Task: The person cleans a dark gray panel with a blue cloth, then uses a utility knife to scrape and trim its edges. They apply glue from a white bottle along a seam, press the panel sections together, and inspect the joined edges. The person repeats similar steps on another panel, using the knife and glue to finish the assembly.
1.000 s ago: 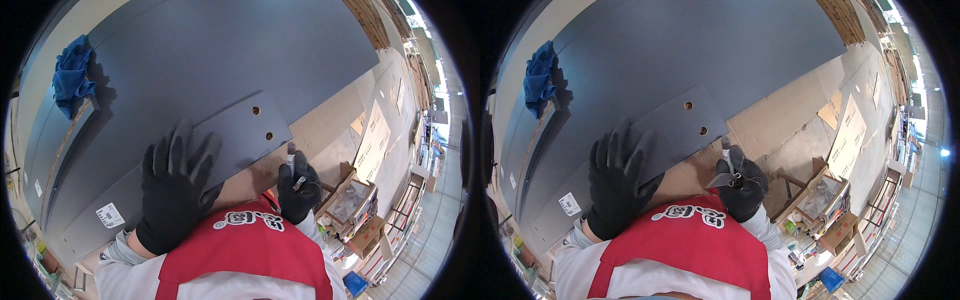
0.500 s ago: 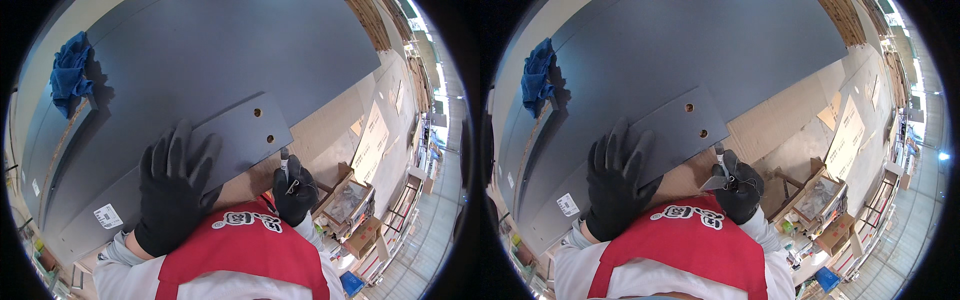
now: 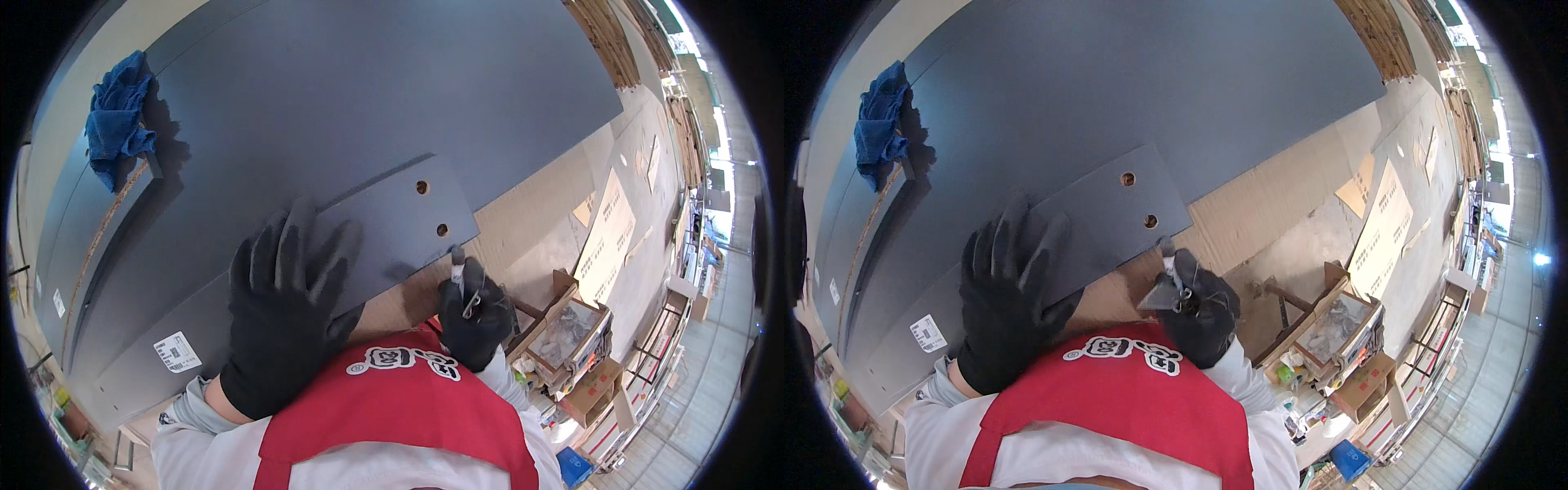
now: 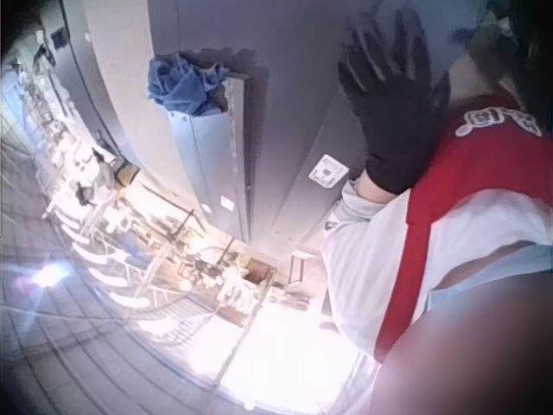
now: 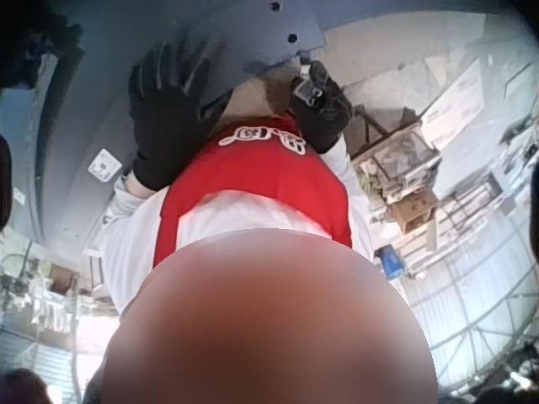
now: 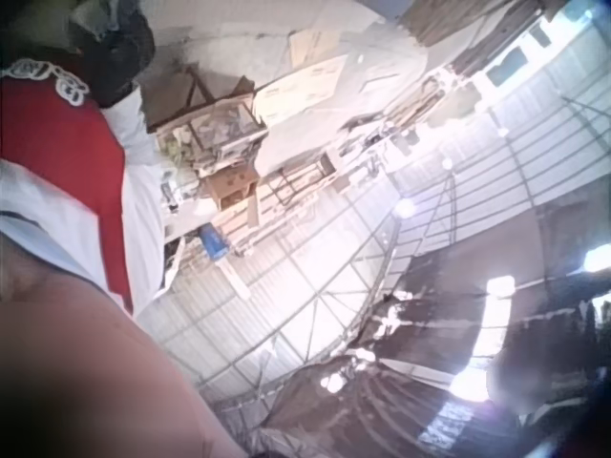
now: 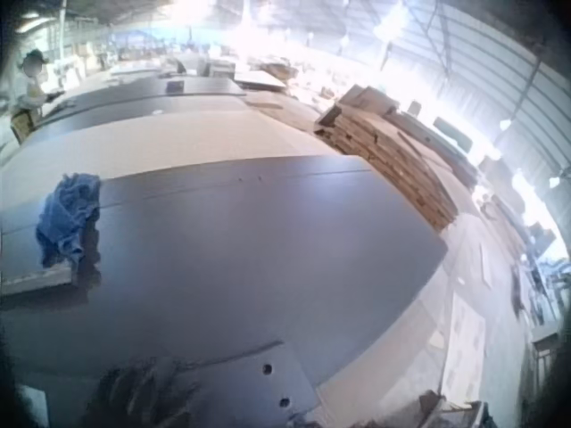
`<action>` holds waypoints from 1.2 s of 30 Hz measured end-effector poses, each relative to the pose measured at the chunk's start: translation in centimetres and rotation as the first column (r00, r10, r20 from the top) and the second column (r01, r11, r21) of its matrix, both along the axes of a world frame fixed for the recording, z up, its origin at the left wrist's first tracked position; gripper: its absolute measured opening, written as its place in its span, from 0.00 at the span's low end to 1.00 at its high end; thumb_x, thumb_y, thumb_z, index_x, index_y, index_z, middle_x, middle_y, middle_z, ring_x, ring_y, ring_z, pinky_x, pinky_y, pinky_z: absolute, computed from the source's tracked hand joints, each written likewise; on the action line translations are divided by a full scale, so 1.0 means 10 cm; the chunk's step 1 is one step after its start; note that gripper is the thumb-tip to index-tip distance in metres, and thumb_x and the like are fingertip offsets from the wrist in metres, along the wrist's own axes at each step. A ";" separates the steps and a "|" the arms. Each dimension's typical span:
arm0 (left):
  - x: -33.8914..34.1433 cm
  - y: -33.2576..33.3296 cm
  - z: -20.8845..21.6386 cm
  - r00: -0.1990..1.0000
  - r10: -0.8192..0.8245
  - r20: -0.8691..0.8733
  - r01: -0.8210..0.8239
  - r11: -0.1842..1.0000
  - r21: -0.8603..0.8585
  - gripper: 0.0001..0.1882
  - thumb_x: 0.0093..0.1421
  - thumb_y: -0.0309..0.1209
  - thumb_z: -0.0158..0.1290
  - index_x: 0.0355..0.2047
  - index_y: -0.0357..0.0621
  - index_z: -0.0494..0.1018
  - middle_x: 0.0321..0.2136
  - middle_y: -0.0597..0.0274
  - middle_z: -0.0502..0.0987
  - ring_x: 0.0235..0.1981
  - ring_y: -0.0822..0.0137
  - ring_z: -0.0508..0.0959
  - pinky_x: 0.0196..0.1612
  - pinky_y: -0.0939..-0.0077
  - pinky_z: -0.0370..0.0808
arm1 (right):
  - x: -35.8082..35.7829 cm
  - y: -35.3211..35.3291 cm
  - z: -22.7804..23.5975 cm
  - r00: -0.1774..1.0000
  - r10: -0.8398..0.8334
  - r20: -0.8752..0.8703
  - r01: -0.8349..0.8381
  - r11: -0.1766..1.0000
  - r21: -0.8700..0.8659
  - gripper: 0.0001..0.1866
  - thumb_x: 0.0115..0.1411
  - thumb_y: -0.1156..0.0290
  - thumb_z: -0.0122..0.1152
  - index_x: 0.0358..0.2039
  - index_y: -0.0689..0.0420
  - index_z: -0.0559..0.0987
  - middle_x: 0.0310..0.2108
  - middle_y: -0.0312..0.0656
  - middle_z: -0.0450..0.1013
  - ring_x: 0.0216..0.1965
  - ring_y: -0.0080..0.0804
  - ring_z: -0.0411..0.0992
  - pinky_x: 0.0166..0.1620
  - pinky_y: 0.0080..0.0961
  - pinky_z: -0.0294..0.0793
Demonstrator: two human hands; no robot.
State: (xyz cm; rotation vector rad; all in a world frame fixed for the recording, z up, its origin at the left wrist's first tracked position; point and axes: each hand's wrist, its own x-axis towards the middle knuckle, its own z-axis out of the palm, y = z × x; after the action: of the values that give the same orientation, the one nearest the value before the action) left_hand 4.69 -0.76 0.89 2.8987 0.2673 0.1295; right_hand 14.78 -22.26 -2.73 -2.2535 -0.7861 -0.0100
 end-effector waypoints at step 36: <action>0.01 0.00 0.01 0.999 -0.015 0.043 0.017 0.999 -0.042 0.33 0.50 0.45 0.59 0.55 0.46 0.66 0.58 0.39 0.59 0.59 0.44 0.62 0.61 0.47 0.56 | -0.09 0.05 0.09 0.920 -0.280 -0.276 0.289 0.957 -0.008 0.07 0.50 0.79 0.62 0.32 0.63 0.78 0.27 0.43 0.77 0.26 0.25 0.75 0.28 0.23 0.73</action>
State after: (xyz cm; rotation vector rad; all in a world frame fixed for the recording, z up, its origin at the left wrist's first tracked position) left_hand 4.76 -0.77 1.02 2.8517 0.2369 0.1807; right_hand 13.92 -21.76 -1.79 -2.2558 -0.3051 0.1488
